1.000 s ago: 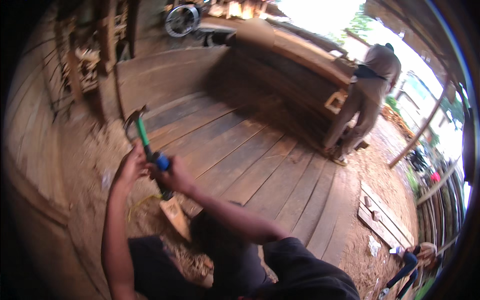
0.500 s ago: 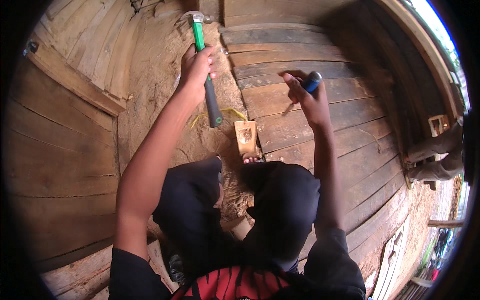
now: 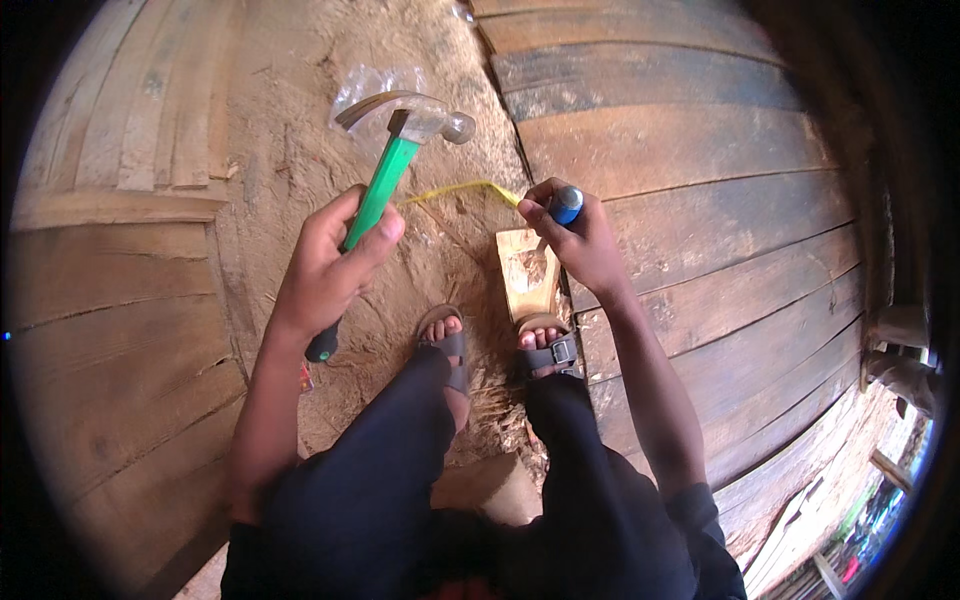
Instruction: The person uses a chisel and hammer to carve a small wooden block placed on a wooden floor. They repeatedly strike the chisel to remove wood shavings, occasionally repositioning the block and clearing debris.
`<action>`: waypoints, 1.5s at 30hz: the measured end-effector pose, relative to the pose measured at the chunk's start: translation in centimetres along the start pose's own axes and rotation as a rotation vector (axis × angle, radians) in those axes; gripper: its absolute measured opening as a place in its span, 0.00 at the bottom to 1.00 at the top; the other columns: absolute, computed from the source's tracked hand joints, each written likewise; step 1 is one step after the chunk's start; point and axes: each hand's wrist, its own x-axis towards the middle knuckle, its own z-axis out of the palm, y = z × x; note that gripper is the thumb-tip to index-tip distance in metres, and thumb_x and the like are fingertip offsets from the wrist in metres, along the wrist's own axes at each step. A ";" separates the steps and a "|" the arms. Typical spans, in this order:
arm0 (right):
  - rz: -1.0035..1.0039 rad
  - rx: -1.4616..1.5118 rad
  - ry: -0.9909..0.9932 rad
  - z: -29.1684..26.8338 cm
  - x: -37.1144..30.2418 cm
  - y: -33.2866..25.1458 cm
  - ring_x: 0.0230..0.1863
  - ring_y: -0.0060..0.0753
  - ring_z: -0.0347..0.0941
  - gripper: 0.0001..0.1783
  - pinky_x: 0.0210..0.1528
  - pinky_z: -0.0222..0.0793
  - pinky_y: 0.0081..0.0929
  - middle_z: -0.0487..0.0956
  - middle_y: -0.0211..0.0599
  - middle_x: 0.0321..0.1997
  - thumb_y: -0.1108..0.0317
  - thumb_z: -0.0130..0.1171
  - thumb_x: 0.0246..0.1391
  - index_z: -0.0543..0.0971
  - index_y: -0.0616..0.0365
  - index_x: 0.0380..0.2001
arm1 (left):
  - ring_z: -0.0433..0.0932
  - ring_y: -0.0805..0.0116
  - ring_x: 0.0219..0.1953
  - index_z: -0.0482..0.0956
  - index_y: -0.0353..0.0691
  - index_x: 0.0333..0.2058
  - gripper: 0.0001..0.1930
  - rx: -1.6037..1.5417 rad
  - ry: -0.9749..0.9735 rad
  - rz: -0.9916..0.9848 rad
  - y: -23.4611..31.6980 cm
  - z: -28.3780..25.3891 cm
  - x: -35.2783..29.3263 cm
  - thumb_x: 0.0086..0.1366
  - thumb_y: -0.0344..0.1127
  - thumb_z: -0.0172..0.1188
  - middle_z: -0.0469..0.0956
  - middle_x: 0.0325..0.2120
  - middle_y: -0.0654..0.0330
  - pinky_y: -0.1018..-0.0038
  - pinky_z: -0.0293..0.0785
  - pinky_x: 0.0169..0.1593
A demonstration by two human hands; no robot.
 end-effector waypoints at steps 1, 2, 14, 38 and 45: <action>0.031 0.041 -0.003 0.5 0.0 1.3 0.27 0.15 0.64 0.08 0.30 0.62 0.21 0.73 0.25 0.24 0.67 0.62 0.58 0.78 0.62 0.33 | 0.53 0.87 0.15 0.70 0.38 0.40 0.13 -0.042 -0.016 -0.017 -0.9 0.1 0.1 0.70 0.43 0.57 0.58 0.16 0.75 0.84 0.50 0.18; 0.057 0.073 0.001 0.4 -0.1 2.6 0.27 0.15 0.63 0.07 0.30 0.62 0.20 0.72 0.24 0.23 0.68 0.61 0.58 0.77 0.62 0.33 | 0.53 0.87 0.15 0.69 0.38 0.40 0.13 -0.088 -0.035 -0.025 -1.7 0.6 0.4 0.70 0.42 0.57 0.59 0.16 0.74 0.84 0.49 0.18; -0.111 -0.089 -0.137 1.7 -12.1 8.6 0.58 0.45 0.72 0.13 0.59 0.67 0.36 0.78 0.42 0.46 0.75 0.57 0.50 0.78 0.63 0.41 | 0.56 0.84 0.15 0.64 0.41 0.36 0.12 -0.302 -0.158 -0.127 -11.8 2.8 -1.3 0.69 0.40 0.57 0.58 0.17 0.70 0.81 0.53 0.19; -0.465 -0.302 -0.084 9.5 -5.8 8.6 0.42 0.44 0.71 0.23 0.48 0.66 0.38 0.71 0.39 0.33 0.65 0.66 0.41 0.75 0.57 0.43 | 0.54 0.81 0.17 0.64 0.40 0.31 0.19 -0.200 0.011 0.090 -12.1 2.7 -5.6 0.71 0.49 0.52 0.57 0.15 0.70 0.80 0.52 0.21; -0.435 -0.292 -0.158 9.3 -5.2 8.7 0.45 0.50 0.71 0.25 0.48 0.68 0.43 0.72 0.43 0.38 0.70 0.65 0.34 0.76 0.57 0.43 | 0.58 0.78 0.18 0.62 0.40 0.28 0.18 -0.335 -0.014 0.127 -11.9 3.4 -5.5 0.68 0.46 0.56 0.59 0.15 0.68 0.79 0.53 0.23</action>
